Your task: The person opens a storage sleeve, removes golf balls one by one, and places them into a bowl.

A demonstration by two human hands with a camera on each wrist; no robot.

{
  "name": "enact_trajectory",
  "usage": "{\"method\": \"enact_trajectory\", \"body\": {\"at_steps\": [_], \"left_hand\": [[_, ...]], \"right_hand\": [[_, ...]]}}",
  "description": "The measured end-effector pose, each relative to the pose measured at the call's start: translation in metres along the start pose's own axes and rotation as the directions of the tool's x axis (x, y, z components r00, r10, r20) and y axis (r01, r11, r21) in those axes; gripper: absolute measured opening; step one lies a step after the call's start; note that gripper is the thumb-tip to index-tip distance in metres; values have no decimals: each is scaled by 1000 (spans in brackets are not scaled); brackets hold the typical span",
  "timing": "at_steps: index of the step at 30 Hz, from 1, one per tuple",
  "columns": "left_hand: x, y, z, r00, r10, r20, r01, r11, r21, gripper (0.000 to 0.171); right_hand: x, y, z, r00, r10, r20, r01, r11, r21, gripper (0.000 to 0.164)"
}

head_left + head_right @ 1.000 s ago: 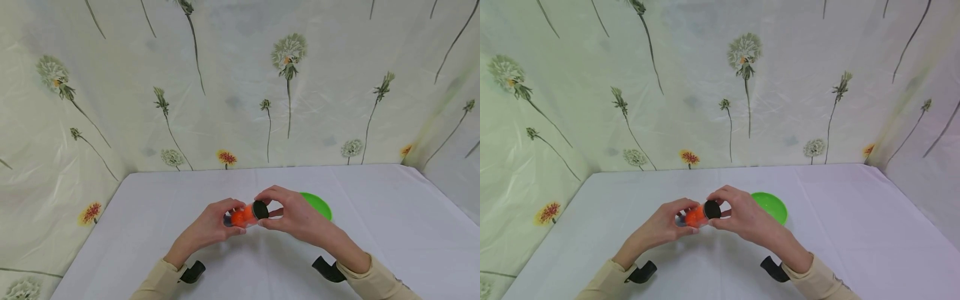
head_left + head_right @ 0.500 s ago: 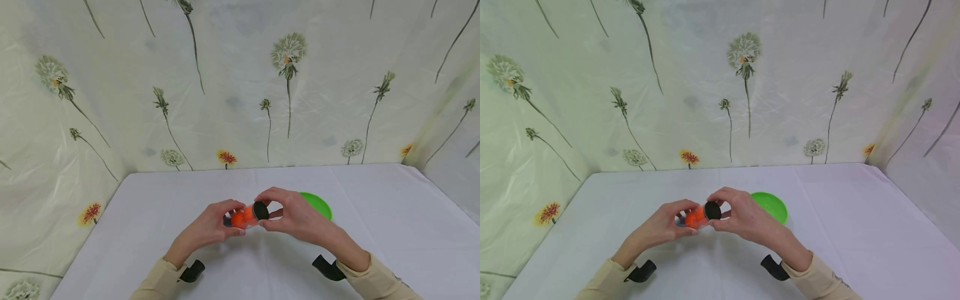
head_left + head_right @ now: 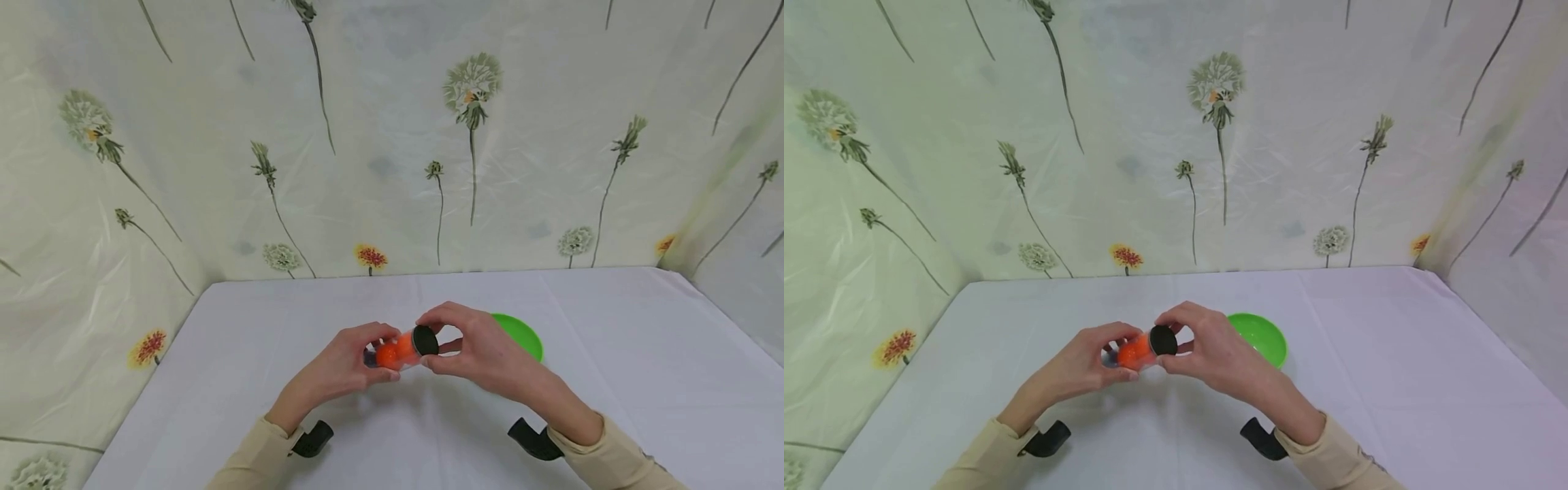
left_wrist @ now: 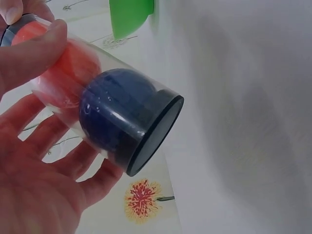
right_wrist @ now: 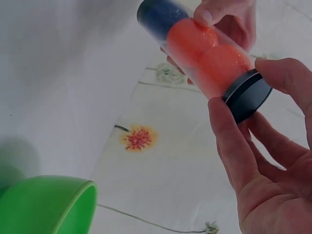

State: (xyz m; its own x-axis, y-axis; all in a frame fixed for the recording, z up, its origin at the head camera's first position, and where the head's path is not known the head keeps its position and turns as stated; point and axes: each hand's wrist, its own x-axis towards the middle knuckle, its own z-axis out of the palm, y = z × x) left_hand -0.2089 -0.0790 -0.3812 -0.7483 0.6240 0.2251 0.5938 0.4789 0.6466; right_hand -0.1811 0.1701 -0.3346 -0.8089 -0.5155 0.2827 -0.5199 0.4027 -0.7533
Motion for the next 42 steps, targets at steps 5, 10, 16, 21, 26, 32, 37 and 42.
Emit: {"method": "enact_trajectory", "body": {"at_steps": [5,10,16,21,26,32,37,42], "left_hand": [[-1,0,-1,1000,-26,4,26,1000,0,45],[-1,0,-3,1000,-15,-25,15,1000,6,45],[-1,-1,-4,999,-16,-34,16,1000,7,47],[-2,-4,-4,998,-50,-33,50,999,-2,48],[-2,-7,-4,997,-68,-35,67,998,-7,49],[-3,-7,-6,997,-72,-42,71,997,-15,48],[-5,-8,-7,996,-68,-60,66,997,-33,48],[-6,-8,-9,994,-82,-67,78,995,-64,47]], "right_hand": [[2,-1,-2,1000,-13,-18,13,1000,-23,38],[4,-3,-4,999,-35,-21,35,999,0,38],[5,-3,-5,999,-8,-39,9,999,41,38],[4,-1,-6,999,3,-53,-1,999,39,39],[4,1,-6,998,28,-61,-25,999,45,40],[1,2,-6,992,92,-82,-86,994,71,42],[1,4,-5,989,117,-93,-105,988,117,42],[1,4,-3,987,116,-113,-101,986,131,40]]}}
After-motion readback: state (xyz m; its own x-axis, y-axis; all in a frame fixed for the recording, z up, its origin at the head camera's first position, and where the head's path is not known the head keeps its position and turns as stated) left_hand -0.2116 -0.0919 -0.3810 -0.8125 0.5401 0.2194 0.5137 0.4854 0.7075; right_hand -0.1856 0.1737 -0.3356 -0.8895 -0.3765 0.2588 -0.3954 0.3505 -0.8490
